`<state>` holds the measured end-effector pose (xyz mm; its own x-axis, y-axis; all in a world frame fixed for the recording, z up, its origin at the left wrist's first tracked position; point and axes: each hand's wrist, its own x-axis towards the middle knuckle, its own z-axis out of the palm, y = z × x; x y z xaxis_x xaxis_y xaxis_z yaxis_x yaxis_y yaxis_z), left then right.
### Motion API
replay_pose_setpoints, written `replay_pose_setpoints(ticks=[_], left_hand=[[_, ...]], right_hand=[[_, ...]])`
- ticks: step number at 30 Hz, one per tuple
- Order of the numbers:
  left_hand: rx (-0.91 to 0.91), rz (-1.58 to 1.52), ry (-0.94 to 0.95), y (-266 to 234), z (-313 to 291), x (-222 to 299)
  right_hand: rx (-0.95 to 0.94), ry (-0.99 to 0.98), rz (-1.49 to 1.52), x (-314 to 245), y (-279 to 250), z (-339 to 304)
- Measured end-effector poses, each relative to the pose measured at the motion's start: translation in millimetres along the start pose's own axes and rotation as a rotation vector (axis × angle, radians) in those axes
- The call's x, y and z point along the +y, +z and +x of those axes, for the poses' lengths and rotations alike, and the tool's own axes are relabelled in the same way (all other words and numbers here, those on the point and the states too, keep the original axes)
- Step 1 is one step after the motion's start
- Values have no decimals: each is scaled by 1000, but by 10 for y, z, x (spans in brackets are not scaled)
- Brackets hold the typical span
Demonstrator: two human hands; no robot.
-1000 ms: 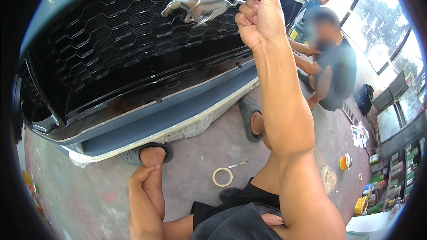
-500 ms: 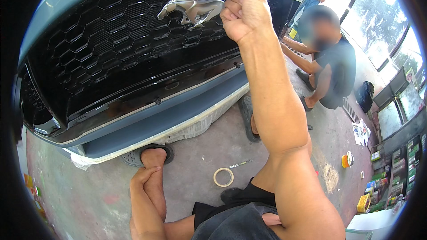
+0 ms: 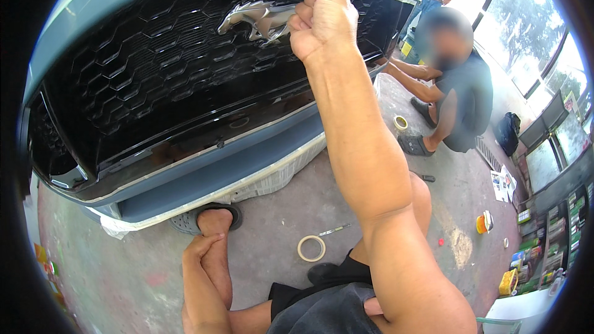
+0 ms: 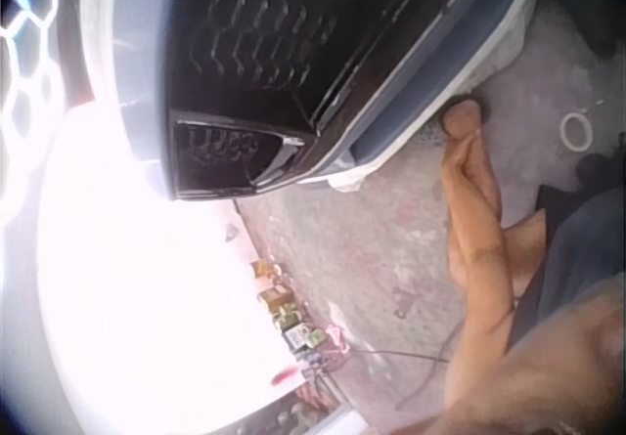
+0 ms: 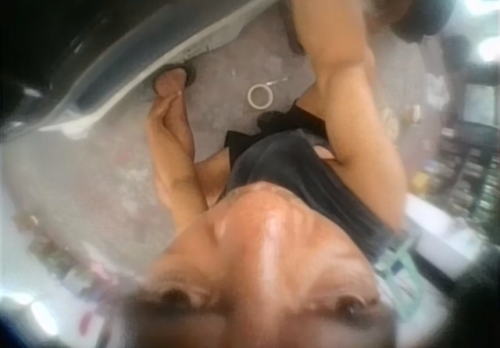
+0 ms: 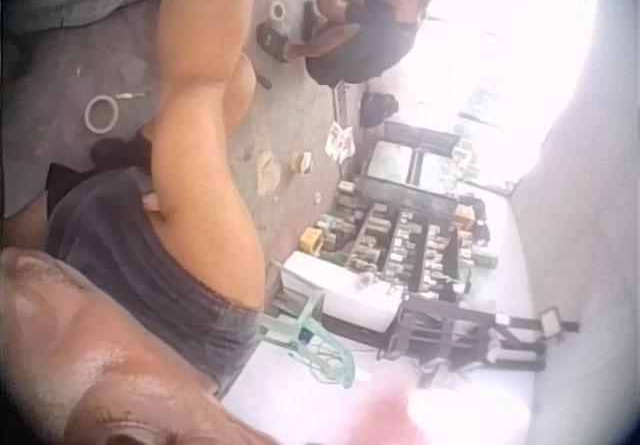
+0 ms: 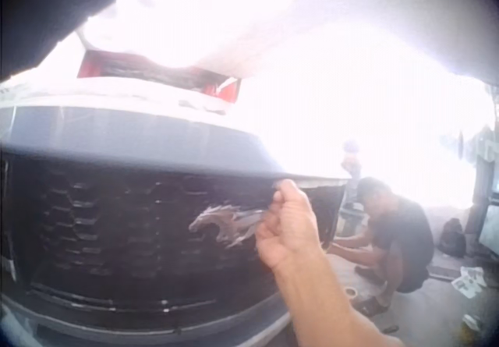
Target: The person applies small pieces of masking tape to the edges of a chrome horse emblem on a car grille. They repeatedly tear tape, position it along the emblem's outline, and press it down. A second person works nearby on the same vehicle.
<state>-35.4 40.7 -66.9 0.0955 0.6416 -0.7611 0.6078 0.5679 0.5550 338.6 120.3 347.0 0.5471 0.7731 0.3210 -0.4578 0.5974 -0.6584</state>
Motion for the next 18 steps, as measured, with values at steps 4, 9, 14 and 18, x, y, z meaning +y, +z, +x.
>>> replay_pose_setpoints(ticks=[4,9,14,18], left_hand=[[1,30,0,5,28,10],[-38,-31,69,-3,226,-144],[-5,-42,16,21,-29,31],[104,82,33,108,-233,246]], right_hand=[[-37,23,-21,12,78,-138],[-296,148,-398,-50,59,-614],[-1001,366,-1285,-501,-446,-615],[-1070,505,-1352,-714,-1071,-341]])
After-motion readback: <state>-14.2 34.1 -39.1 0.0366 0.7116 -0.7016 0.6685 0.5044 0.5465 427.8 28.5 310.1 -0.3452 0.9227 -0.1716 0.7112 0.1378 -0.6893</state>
